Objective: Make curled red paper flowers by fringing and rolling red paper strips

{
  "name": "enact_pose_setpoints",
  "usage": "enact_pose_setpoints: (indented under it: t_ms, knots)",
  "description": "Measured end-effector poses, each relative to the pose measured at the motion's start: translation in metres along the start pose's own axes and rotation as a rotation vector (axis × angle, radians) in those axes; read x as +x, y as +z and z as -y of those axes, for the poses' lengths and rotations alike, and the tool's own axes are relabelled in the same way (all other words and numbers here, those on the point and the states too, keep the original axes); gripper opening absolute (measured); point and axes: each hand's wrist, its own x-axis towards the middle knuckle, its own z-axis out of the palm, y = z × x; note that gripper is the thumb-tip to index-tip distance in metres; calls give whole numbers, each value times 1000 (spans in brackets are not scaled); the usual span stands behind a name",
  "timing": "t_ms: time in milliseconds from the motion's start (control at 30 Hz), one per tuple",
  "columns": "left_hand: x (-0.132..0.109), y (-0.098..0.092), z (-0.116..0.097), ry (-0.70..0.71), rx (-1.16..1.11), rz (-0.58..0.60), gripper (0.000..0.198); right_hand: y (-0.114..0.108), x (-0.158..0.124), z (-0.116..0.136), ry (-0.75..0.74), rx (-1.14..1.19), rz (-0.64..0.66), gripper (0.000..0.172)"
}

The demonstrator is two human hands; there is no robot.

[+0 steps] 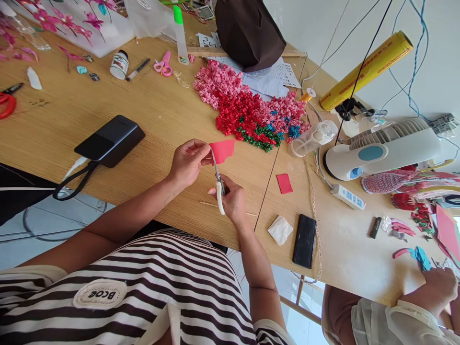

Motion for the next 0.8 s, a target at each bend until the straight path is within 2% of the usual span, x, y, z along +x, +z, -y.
enact_pose_setpoints:
  t_ms: [800]
  knots:
    - [-1,-1,2,23,-8,29,40,-1,0,2,-13,-35,-46,67]
